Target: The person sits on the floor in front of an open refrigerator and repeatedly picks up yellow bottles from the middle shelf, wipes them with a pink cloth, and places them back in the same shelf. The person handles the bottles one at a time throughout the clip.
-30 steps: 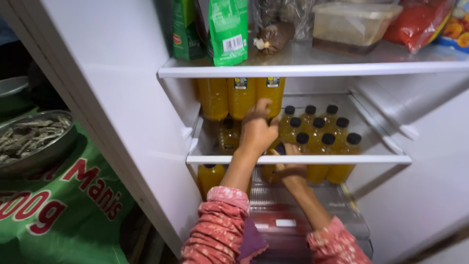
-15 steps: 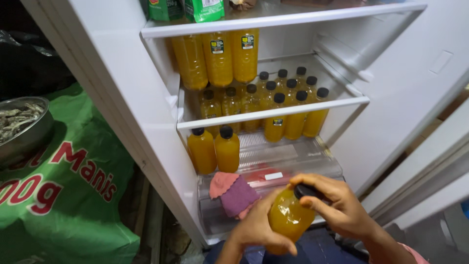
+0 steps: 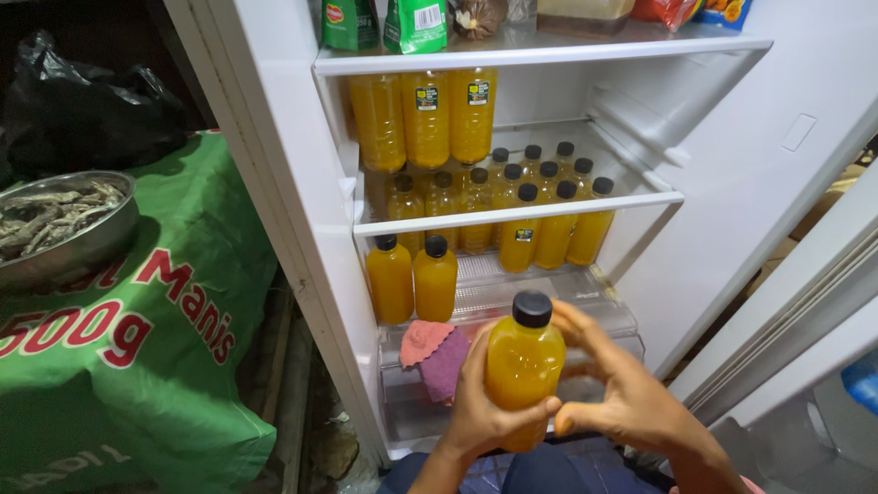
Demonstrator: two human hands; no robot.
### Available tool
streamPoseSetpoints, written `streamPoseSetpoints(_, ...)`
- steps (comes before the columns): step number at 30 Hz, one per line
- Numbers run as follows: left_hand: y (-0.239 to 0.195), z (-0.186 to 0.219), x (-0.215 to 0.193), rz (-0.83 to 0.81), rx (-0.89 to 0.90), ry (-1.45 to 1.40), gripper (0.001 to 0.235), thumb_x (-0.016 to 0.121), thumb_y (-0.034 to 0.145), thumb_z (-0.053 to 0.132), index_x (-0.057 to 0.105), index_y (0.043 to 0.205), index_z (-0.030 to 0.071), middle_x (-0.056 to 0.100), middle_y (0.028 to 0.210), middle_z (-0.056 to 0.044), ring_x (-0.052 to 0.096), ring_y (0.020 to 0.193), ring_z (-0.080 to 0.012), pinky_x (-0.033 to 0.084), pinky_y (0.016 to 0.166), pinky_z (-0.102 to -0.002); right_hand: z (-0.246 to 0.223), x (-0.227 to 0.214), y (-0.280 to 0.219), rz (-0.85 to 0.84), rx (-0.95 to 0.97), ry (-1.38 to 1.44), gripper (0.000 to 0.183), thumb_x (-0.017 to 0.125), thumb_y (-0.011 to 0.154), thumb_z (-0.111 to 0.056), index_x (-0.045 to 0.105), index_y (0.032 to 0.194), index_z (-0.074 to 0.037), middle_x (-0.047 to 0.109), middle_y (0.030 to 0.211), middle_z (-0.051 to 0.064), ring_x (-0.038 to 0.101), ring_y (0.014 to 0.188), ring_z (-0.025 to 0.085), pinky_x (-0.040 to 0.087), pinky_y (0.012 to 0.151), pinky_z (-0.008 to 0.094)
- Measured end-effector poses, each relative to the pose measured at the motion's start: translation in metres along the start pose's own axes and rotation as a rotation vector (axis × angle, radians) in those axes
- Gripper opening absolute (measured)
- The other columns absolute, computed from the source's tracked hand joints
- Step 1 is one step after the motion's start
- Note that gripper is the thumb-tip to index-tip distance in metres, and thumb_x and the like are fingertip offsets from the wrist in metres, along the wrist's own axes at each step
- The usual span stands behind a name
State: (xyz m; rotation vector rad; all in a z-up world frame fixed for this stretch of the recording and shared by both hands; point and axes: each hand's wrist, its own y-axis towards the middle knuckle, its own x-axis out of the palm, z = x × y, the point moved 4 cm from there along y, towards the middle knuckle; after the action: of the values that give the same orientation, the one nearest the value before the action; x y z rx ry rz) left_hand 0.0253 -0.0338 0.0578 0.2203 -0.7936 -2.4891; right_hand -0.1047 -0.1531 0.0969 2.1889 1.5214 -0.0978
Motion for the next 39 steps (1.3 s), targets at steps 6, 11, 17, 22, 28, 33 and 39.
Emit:
streamPoseSetpoints(6, 0.044, 0.013, 0.006, -0.076, 0.135, 0.175, 0.088, 0.092, 0.069, 0.033, 0.057, 0.142, -0.001, 0.048, 0.153, -0.020, 0.053, 0.142, -0.0326, 0.042, 0.119, -0.041, 0.024, -0.006, 0.010, 0.145, 0.123, 0.102, 0.108, 0.089, 0.066, -0.005, 0.032, 0.158, -0.013, 0.062, 0.139, 0.010, 0.066, 0.121, 0.023, 0.057, 0.097, 0.040)
streamPoseSetpoints(11, 0.094, 0.025, -0.001, -0.032, 0.270, 0.309, 0.092, 0.079, 0.081, 0.056, 0.049, 0.147, 0.001, 0.051, 0.152, -0.023, 0.048, 0.147, -0.0379, 0.035, 0.125, -0.045, 0.020, -0.028, 0.032, 0.349, -0.087, 0.253, 0.090, 0.082, 0.073, 0.000, 0.039, 0.151, -0.004, 0.060, 0.137, 0.012, 0.062, 0.124, 0.024, 0.055, 0.100, 0.041)
streamPoseSetpoints(17, 0.180, 0.002, -0.035, 0.204, 0.332, 0.709, 0.053, 0.056, 0.104, 0.042, 0.059, 0.138, 0.002, 0.062, 0.142, -0.022, 0.050, 0.141, -0.0432, 0.025, 0.122, -0.055, 0.007, -0.072, 0.095, 0.604, -0.216, 0.360, 0.067, 0.075, 0.086, -0.004, 0.045, 0.146, 0.001, 0.063, 0.130, 0.018, 0.068, 0.113, 0.026, 0.061, 0.089, 0.039)
streamPoseSetpoints(22, 0.239, -0.043, -0.054, 0.186, 0.286, 0.698, 0.044, 0.054, 0.104, 0.034, 0.060, 0.135, 0.004, 0.068, 0.129, -0.021, 0.059, 0.124, -0.0420, 0.043, 0.109, -0.049, 0.012, -0.103, 0.158, 0.731, -0.191, 0.407, 0.061, 0.075, 0.087, -0.010, 0.042, 0.139, -0.007, 0.063, 0.127, 0.012, 0.072, 0.105, 0.024, 0.068, 0.067, 0.036)
streamPoseSetpoints(28, 0.262, -0.082, -0.056, 0.016, 0.142, 0.685, 0.047, 0.056, 0.099, 0.032, 0.059, 0.140, 0.010, 0.068, 0.120, -0.022, 0.064, 0.115, -0.0392, 0.050, 0.102, -0.044, 0.053, -0.116, 0.216, 0.843, -0.246, 0.218, 0.070, 0.083, 0.080, -0.008, 0.036, 0.132, -0.009, 0.059, 0.122, 0.012, 0.070, 0.101, 0.023, 0.064, 0.066, 0.036)
streamPoseSetpoints(33, 0.268, -0.085, -0.053, -0.108, 0.144, 0.847, 0.070, 0.061, 0.096, 0.035, 0.037, 0.156, 0.008, 0.046, 0.154, -0.023, 0.043, 0.141, -0.0434, 0.036, 0.114, -0.047, 0.070, -0.130, 0.253, 0.833, -0.297, -0.145, 0.070, 0.090, 0.084, -0.014, 0.041, 0.132, -0.001, 0.066, 0.124, 0.017, 0.071, 0.109, 0.026, 0.061, 0.090, 0.035)
streamPoseSetpoints(39, 0.279, -0.098, -0.047, -0.227, -0.268, 1.034, 0.087, 0.051, 0.096, 0.051, 0.011, 0.162, 0.010, 0.028, 0.166, -0.010, 0.037, 0.142, -0.0419, 0.026, 0.118, -0.056, 0.060, -0.142, 0.286, 0.779, -0.102, -0.400, 0.085, 0.092, 0.074, -0.020, 0.037, 0.134, 0.003, 0.071, 0.113, 0.020, 0.073, 0.100, 0.026, 0.059, 0.085, 0.036)
